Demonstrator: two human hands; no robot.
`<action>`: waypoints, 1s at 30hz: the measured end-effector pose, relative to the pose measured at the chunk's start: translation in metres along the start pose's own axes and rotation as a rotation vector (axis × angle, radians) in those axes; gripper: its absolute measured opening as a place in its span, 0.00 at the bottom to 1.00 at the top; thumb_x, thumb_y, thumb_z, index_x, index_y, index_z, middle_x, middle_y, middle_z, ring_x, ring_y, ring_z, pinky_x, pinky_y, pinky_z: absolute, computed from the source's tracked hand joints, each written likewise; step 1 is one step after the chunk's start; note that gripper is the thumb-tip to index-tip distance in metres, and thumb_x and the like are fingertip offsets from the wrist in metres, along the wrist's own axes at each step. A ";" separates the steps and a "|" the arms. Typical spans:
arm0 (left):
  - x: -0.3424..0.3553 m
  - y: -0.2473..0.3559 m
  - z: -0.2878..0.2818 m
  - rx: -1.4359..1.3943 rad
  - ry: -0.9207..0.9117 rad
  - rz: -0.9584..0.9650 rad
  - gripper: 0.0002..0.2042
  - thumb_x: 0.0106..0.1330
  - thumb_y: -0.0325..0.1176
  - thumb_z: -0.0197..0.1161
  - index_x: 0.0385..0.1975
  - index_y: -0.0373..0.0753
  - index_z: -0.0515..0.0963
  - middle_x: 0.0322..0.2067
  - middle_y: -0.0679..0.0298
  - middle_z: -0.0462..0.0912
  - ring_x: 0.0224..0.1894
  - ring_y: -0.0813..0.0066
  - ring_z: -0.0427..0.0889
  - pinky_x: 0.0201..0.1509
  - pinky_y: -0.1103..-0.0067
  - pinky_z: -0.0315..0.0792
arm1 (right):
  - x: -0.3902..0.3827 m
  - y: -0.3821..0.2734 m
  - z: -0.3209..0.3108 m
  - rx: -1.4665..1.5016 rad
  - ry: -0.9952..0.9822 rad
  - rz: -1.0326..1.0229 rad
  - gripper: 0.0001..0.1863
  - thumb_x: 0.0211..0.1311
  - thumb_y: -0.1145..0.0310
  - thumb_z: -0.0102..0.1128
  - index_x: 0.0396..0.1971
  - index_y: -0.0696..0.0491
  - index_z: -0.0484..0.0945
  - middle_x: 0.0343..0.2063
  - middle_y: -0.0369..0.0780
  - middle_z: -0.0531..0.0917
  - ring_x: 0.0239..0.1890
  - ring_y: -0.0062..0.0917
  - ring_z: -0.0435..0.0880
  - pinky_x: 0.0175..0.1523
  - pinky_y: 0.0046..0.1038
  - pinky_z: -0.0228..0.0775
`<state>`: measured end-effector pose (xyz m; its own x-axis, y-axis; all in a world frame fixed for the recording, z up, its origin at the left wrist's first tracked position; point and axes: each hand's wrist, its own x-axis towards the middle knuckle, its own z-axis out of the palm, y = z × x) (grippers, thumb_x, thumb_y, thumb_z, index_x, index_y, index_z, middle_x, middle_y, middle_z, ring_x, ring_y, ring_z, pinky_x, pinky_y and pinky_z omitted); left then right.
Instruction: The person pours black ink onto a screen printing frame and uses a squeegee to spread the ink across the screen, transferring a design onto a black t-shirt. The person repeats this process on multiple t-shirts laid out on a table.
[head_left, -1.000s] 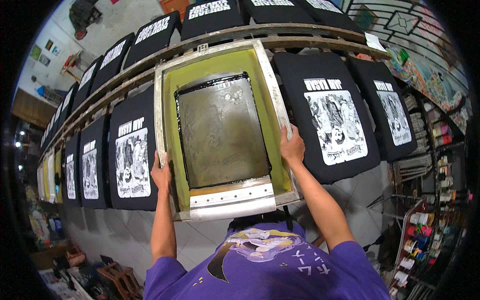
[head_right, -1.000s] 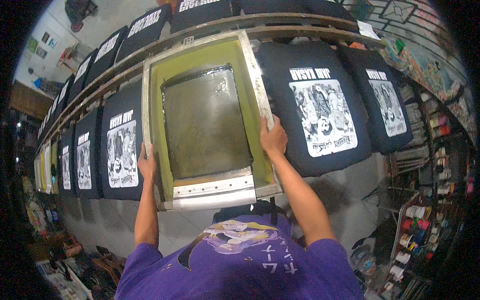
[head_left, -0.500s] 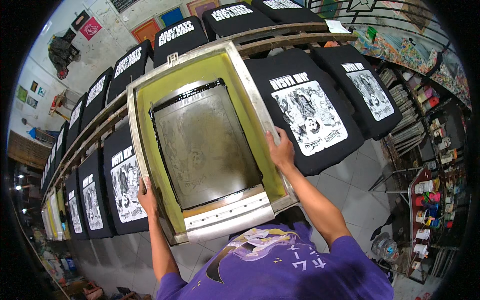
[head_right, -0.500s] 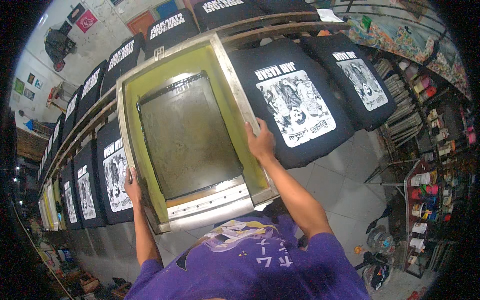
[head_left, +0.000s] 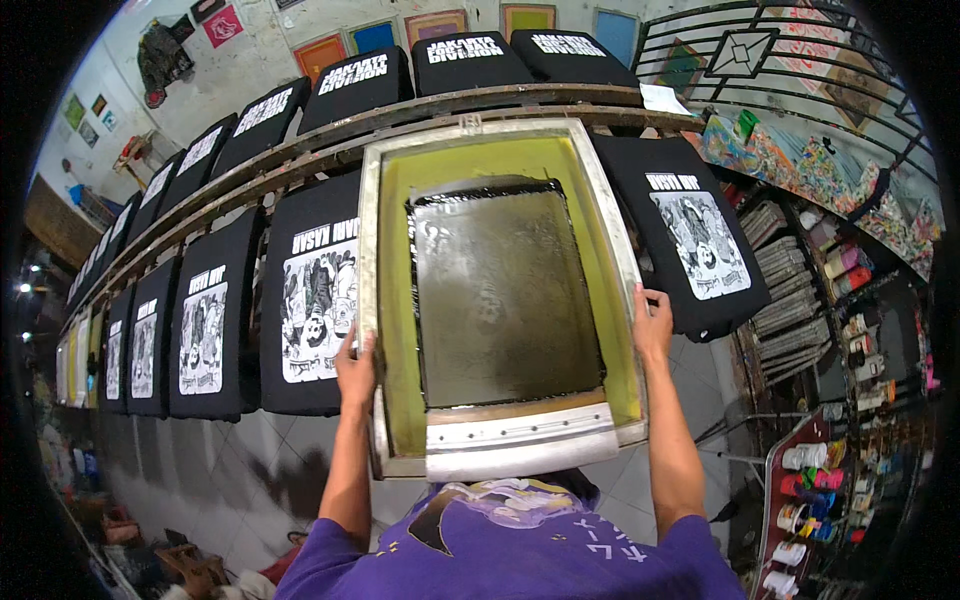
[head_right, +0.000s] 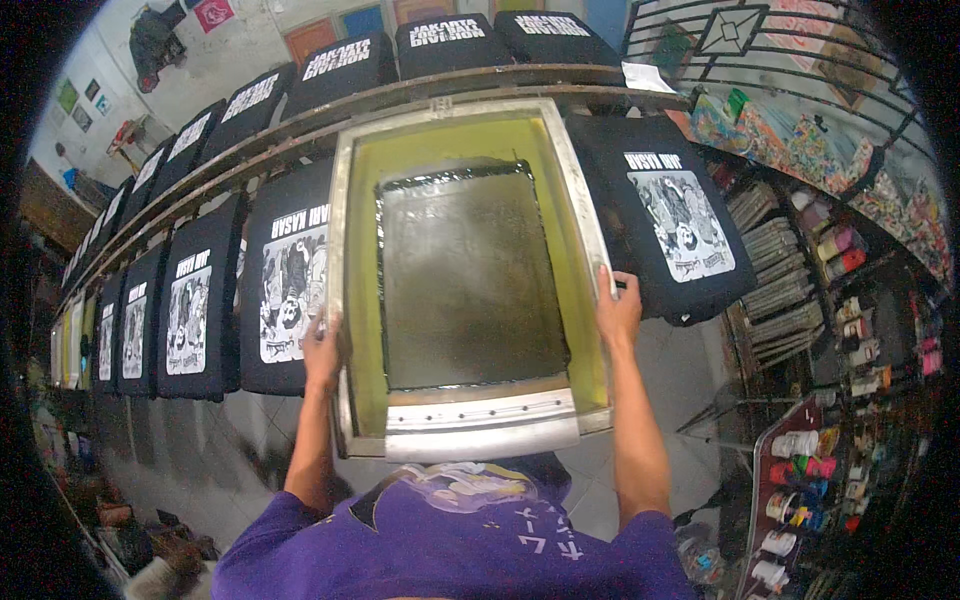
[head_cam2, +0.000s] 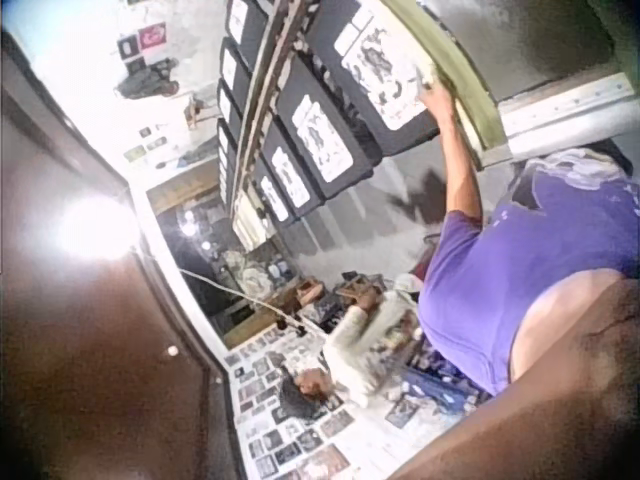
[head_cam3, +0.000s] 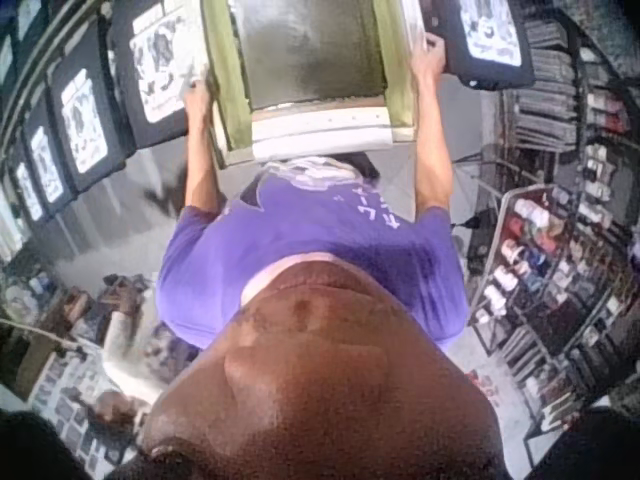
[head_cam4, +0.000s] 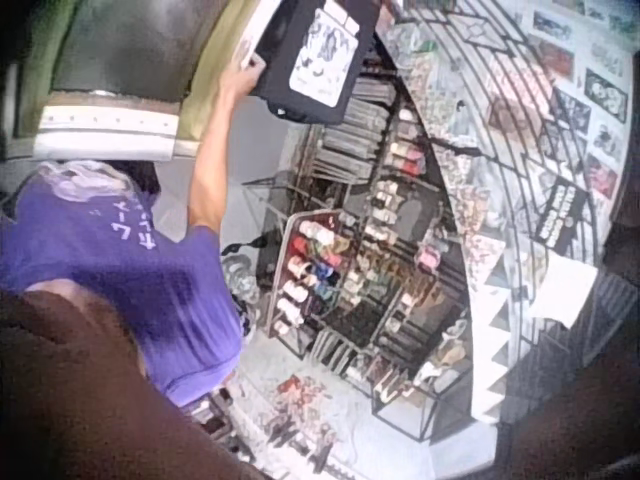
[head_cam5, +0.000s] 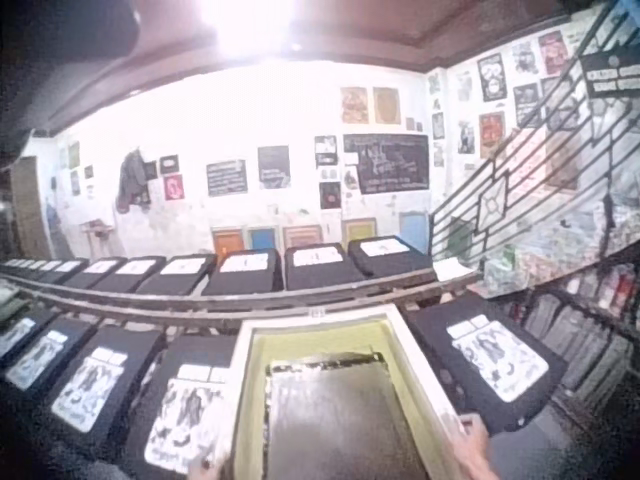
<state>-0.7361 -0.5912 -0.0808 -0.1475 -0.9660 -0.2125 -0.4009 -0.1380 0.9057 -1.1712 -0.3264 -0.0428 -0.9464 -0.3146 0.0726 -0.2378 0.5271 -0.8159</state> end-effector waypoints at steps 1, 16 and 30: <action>-0.010 0.001 0.021 -0.043 0.023 0.027 0.29 0.71 0.40 0.67 0.67 0.32 0.71 0.41 0.57 0.85 0.36 0.79 0.79 0.38 0.80 0.73 | 0.014 0.010 -0.011 0.001 -0.027 0.028 0.34 0.66 0.38 0.59 0.46 0.59 0.80 0.32 0.53 0.86 0.37 0.42 0.86 0.48 0.41 0.74; 0.002 0.014 0.119 -0.138 0.032 0.118 0.27 0.72 0.33 0.65 0.66 0.27 0.69 0.56 0.49 0.83 0.53 0.71 0.83 0.57 0.77 0.74 | 0.130 0.049 -0.008 -0.089 -0.130 -0.061 0.35 0.68 0.37 0.56 0.46 0.60 0.83 0.43 0.55 0.86 0.49 0.44 0.84 0.55 0.38 0.72; 0.014 0.029 0.128 -0.071 0.003 -0.016 0.27 0.72 0.30 0.66 0.67 0.25 0.68 0.55 0.53 0.82 0.51 0.76 0.81 0.56 0.80 0.74 | 0.134 0.064 0.004 0.001 -0.157 -0.072 0.29 0.73 0.48 0.58 0.47 0.64 0.81 0.41 0.51 0.87 0.44 0.37 0.87 0.53 0.33 0.75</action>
<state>-0.8655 -0.5810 -0.1043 -0.1389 -0.9640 -0.2266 -0.3377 -0.1690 0.9260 -1.3129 -0.3379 -0.0875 -0.8813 -0.4709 0.0404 -0.3032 0.4977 -0.8126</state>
